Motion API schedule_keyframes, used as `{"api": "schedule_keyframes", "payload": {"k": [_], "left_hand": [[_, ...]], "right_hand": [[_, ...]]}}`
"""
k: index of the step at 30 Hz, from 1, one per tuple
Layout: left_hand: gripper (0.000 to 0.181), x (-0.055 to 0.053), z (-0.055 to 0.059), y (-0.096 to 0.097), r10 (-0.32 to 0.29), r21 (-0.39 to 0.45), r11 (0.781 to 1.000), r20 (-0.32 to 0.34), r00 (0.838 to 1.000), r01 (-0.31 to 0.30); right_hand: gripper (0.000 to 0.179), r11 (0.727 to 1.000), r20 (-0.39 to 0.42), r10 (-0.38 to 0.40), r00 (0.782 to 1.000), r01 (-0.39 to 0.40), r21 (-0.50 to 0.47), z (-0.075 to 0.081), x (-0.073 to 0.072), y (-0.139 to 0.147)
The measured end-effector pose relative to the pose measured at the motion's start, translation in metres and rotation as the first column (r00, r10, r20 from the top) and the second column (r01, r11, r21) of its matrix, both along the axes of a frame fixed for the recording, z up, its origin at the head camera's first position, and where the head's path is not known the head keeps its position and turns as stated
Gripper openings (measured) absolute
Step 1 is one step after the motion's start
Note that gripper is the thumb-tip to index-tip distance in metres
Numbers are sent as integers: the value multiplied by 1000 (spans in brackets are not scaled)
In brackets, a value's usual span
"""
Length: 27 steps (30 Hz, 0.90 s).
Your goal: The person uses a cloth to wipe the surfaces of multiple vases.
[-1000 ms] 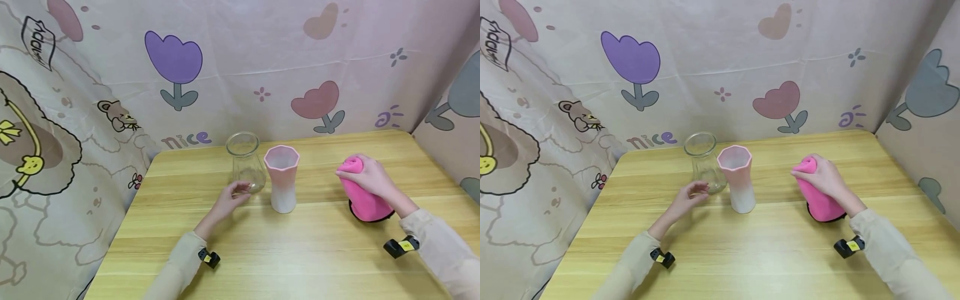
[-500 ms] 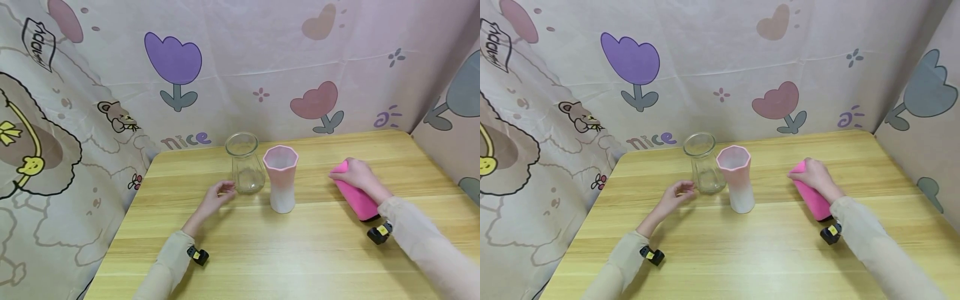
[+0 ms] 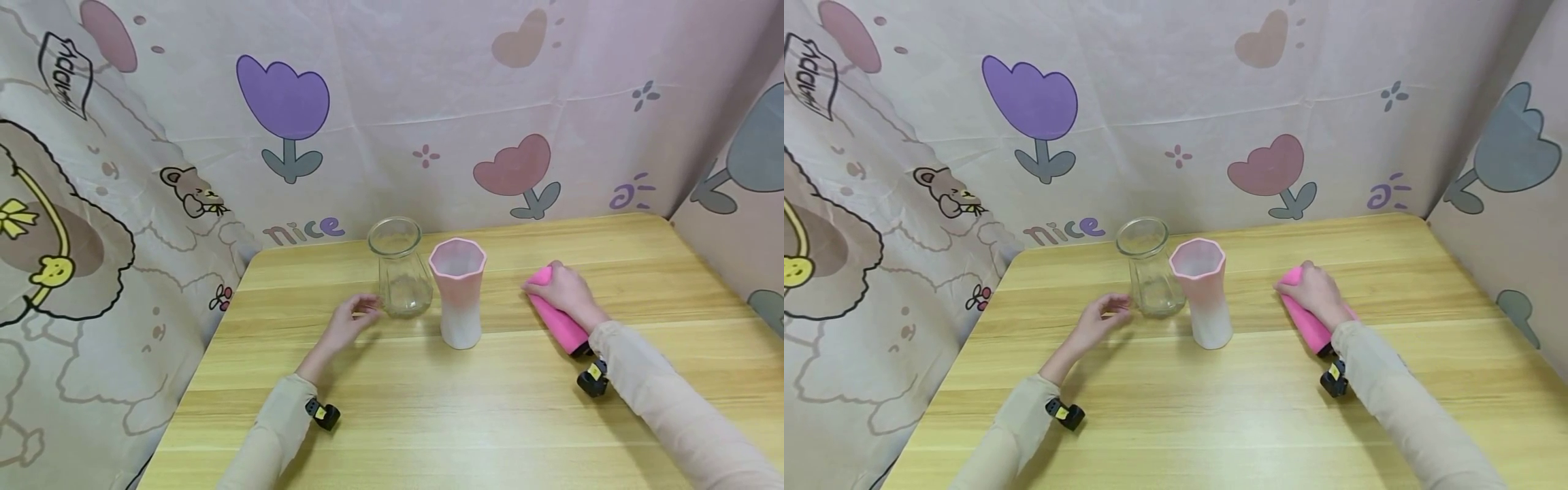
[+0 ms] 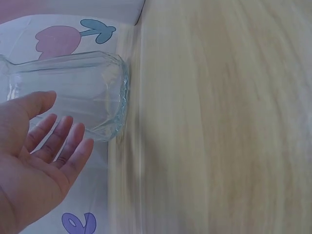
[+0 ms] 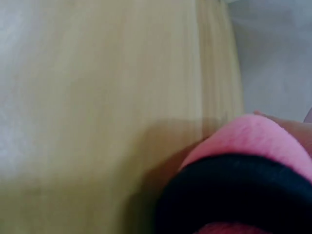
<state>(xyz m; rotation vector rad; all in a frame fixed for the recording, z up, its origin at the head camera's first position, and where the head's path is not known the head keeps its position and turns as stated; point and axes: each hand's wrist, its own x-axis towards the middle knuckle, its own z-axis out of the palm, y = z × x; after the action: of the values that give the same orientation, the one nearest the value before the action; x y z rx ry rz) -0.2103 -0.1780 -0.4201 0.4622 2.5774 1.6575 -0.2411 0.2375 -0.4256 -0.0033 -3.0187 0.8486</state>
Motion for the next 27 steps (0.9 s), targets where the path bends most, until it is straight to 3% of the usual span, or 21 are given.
{"api": "schedule_keyframes", "payload": {"k": [6,13,17,20,27], "left_hand": [[34,-3,-2,-3,51,-11,999,4,999,-51],[31,7,19,2,78,-29,996,-26,997,-79],[33,0,7,-4,113,-96,988,-66,991,-119],[36,-5,-1,-8,130,-164,975,-114,985,-147],[39,1,3,-8,145,-341,912,-250,957,-227]], "right_hand": [[89,1000,24,14,1000,-14,18,-3,-4,-1],[91,998,30,44,999,-45,47,1,1,0],[84,993,-21,85,996,-83,89,7,9,4],[81,985,-62,118,991,-109,136,12,16,8],[81,953,-113,192,975,-158,258,18,29,16]]}}
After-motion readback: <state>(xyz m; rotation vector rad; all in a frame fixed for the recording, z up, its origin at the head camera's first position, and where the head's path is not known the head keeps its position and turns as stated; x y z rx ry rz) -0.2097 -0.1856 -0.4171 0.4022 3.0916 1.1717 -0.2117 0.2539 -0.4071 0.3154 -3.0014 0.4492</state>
